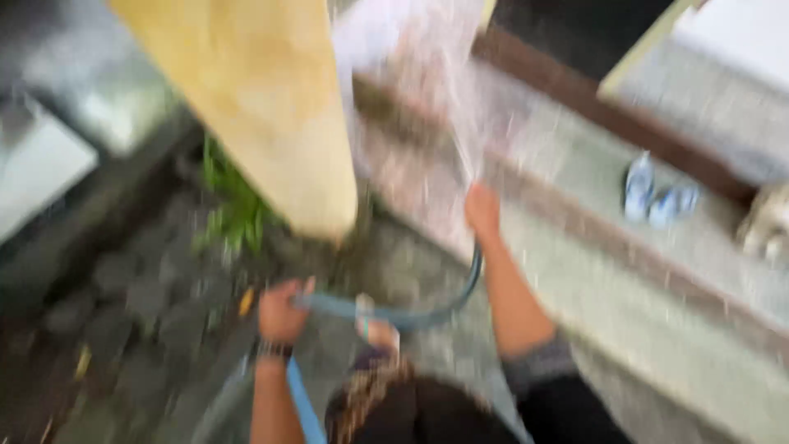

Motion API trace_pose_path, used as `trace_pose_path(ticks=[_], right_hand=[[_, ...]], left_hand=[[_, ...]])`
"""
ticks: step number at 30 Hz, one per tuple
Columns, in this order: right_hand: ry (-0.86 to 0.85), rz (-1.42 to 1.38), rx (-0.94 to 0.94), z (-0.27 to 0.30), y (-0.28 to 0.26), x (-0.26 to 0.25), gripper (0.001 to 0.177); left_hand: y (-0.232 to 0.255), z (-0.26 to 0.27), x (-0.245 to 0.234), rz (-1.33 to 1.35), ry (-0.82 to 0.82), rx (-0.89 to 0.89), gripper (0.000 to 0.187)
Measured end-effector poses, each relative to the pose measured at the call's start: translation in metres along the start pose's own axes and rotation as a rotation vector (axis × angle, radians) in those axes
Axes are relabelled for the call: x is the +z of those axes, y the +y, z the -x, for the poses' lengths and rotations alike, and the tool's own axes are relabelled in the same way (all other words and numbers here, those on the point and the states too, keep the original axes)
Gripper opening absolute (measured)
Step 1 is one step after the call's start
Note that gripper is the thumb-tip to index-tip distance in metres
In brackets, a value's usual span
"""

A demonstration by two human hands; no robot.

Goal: Watering plants in a garden using a hose.

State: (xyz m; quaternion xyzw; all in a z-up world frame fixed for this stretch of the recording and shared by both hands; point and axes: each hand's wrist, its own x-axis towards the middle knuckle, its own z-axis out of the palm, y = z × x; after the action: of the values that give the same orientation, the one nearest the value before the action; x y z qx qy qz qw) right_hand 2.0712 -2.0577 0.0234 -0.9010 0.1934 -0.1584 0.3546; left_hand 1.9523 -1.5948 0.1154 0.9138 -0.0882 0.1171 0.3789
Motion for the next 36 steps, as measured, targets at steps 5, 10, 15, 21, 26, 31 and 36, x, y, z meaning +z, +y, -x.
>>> trace_pose_path(ticks=[5,10,15,21,26,31,36], right_hand=[[0.035,0.057,-0.131,-0.074,-0.047,0.021,0.038],[-0.036,-0.472,0.457,-0.096,-0.11,-0.002,0.062],[-0.053,-0.433,0.432,-0.113,-0.109,0.005,0.063],[0.033,0.033,0.017,-0.156,-0.049,0.04,0.034],[0.159,0.261,-0.284,-0.202,0.002,0.071,0.024],[0.139,0.257,-0.243,-0.209,0.036,0.075,0.027],[0.011,-0.116,-0.003,-0.221,0.031,0.079,0.026]], left_hand=[[-0.025,-0.069,-0.005,-0.121,0.038,-0.166,0.057],[-0.007,-0.1,-0.019,0.023,0.093,-0.169,0.047],[-0.003,-0.116,-0.008,-0.076,0.033,-0.173,0.053],[0.013,-0.142,0.014,-0.011,0.017,-0.087,0.052],[0.028,-0.178,0.044,0.119,-0.024,-0.023,0.045],[0.046,-0.206,0.082,0.082,-0.126,0.046,0.048],[0.067,-0.237,0.111,0.104,-0.136,0.036,0.051]])
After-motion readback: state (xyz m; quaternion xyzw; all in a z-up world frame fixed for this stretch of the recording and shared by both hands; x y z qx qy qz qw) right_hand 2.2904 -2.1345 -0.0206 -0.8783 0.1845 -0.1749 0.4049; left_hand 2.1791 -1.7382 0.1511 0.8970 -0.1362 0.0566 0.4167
